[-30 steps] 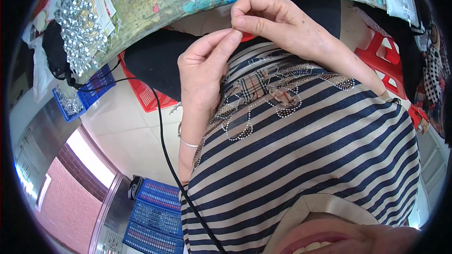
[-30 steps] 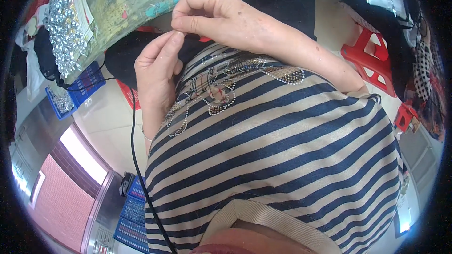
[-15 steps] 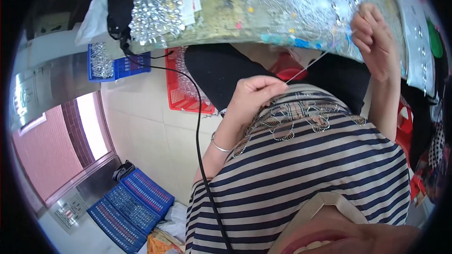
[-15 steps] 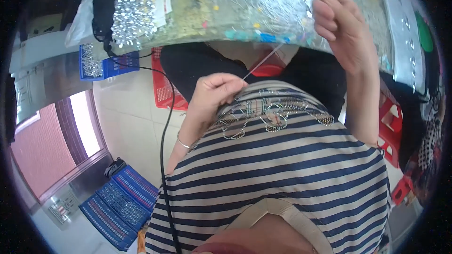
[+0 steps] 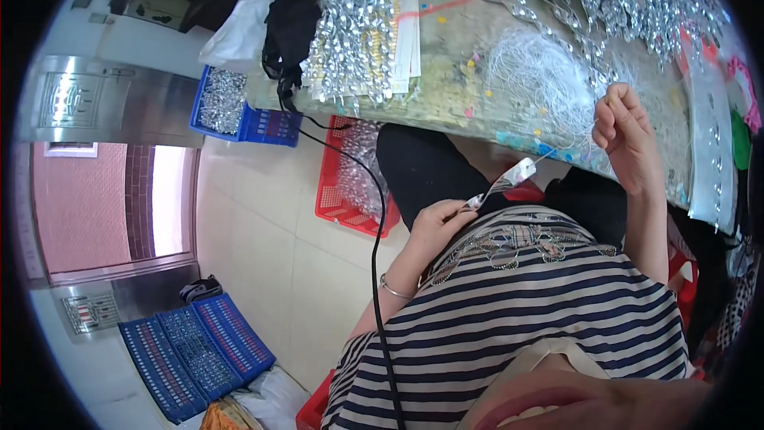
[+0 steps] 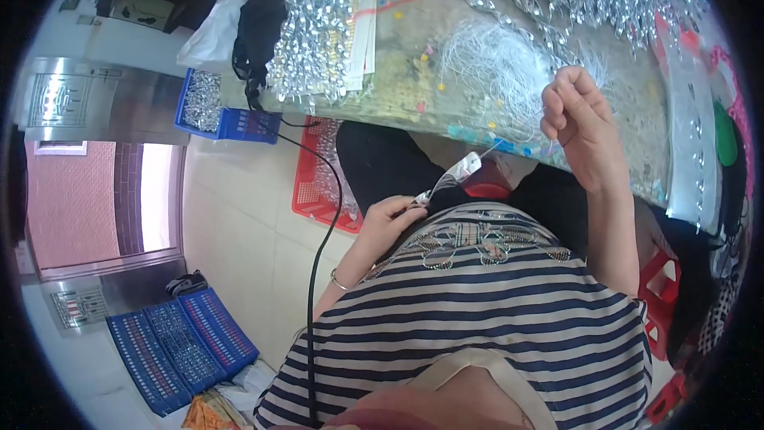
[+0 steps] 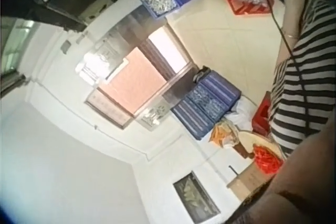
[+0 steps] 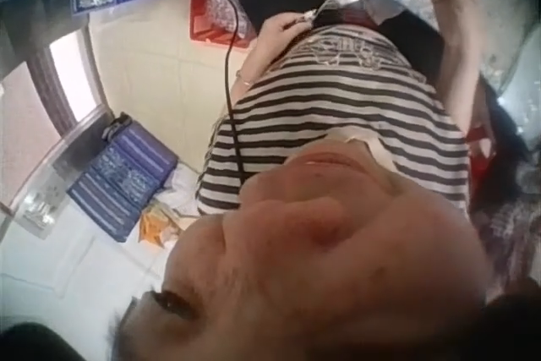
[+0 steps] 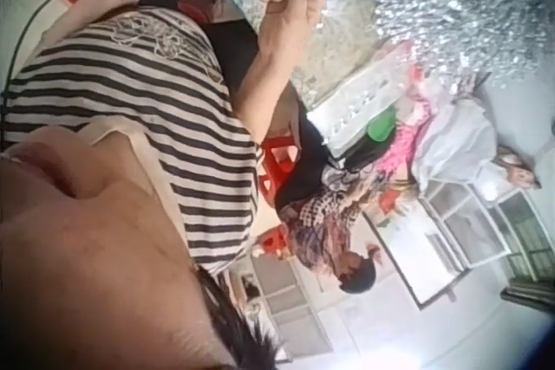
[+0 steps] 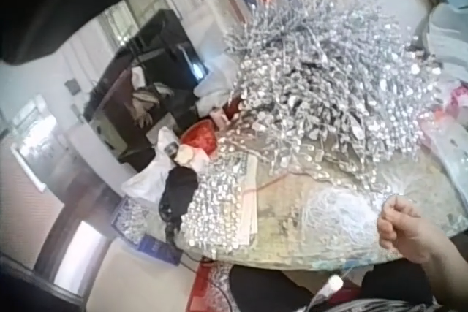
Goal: Assembling decorative items by threading small tags and green components onto silver tinsel strings.
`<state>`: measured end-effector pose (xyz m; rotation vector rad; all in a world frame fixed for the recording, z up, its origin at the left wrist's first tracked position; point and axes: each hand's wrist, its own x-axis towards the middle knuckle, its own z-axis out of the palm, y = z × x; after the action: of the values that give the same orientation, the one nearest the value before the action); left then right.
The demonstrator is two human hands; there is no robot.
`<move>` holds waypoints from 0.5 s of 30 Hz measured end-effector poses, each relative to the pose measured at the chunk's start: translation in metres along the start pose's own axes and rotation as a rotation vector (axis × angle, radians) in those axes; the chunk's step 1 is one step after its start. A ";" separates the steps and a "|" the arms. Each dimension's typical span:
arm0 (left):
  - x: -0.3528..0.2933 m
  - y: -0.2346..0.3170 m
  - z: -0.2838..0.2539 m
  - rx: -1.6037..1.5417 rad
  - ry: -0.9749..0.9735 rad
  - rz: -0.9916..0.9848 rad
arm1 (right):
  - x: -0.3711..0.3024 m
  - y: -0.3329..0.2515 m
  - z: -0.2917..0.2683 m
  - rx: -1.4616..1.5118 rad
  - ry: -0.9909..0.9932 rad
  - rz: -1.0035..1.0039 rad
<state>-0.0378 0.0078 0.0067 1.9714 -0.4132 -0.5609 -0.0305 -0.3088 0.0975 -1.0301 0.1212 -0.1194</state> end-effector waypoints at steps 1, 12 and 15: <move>-0.002 0.001 -0.002 0.000 0.003 0.011 | 0.003 -0.002 -0.003 -0.005 -0.004 -0.010; 0.084 0.035 -0.055 0.151 0.650 0.105 | -0.044 -0.061 0.022 -0.652 -0.059 -0.546; 0.129 0.035 -0.092 0.398 0.772 0.267 | -0.050 -0.088 0.034 -0.475 -0.322 -0.548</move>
<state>0.1185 -0.0059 0.0476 2.2742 -0.2967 0.4910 -0.0783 -0.3173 0.1924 -1.5237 -0.4505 -0.4348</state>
